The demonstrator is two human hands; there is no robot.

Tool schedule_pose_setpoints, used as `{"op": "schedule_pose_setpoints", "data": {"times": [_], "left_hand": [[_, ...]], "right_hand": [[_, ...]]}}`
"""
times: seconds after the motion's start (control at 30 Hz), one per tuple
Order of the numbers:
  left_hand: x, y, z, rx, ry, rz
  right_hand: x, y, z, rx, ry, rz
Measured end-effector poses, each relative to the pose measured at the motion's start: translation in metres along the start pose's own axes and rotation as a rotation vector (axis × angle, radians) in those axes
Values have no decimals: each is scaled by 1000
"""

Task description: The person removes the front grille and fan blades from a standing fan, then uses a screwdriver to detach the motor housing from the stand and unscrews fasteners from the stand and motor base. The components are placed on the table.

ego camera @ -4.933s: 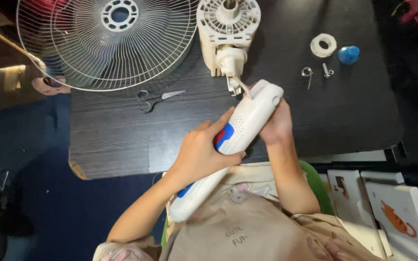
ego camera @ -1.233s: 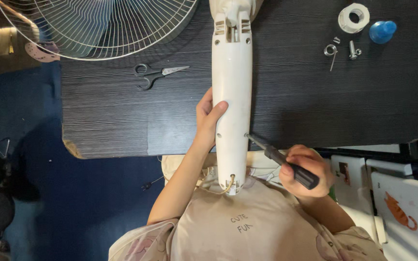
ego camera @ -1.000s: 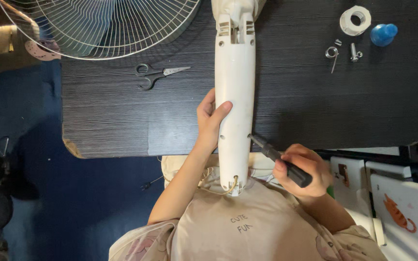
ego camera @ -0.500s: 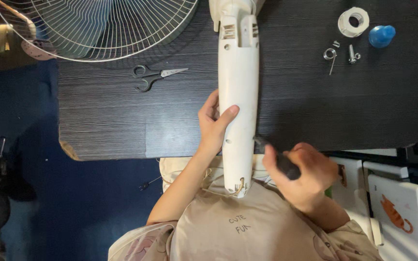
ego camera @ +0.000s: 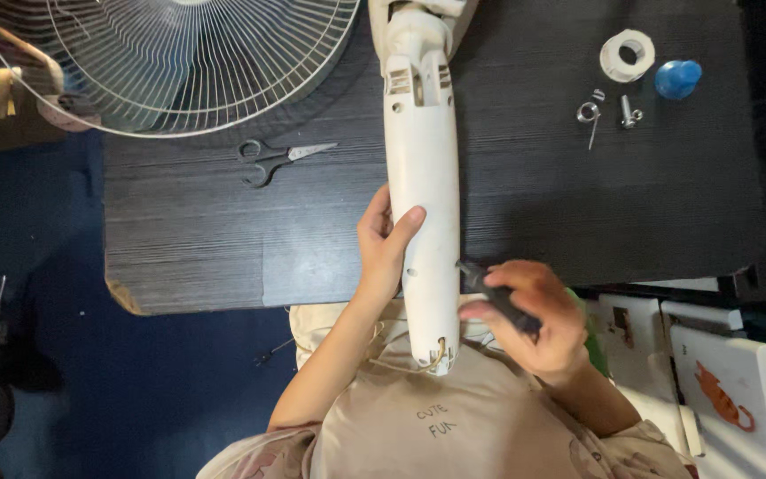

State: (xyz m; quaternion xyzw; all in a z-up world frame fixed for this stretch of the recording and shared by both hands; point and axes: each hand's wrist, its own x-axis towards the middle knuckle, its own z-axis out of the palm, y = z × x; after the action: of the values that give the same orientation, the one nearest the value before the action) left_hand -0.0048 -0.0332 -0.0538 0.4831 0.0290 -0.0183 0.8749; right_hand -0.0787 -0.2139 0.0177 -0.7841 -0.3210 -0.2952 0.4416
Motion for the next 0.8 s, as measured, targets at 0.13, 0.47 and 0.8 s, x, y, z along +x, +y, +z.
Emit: {"op": "schedule_pose_setpoints", "data": {"times": [0.13,0.47,0.8], "left_hand": [[-10,17,8,-35,-12,-113],[-16,22,23,-12,18,-76],[-15,11,23,-67,17,-22]], "right_hand": [[-10,2,-4,-95,9,-17],[-4,4,3,121,306,-94],[-15,1,20,638,68,64]]}}
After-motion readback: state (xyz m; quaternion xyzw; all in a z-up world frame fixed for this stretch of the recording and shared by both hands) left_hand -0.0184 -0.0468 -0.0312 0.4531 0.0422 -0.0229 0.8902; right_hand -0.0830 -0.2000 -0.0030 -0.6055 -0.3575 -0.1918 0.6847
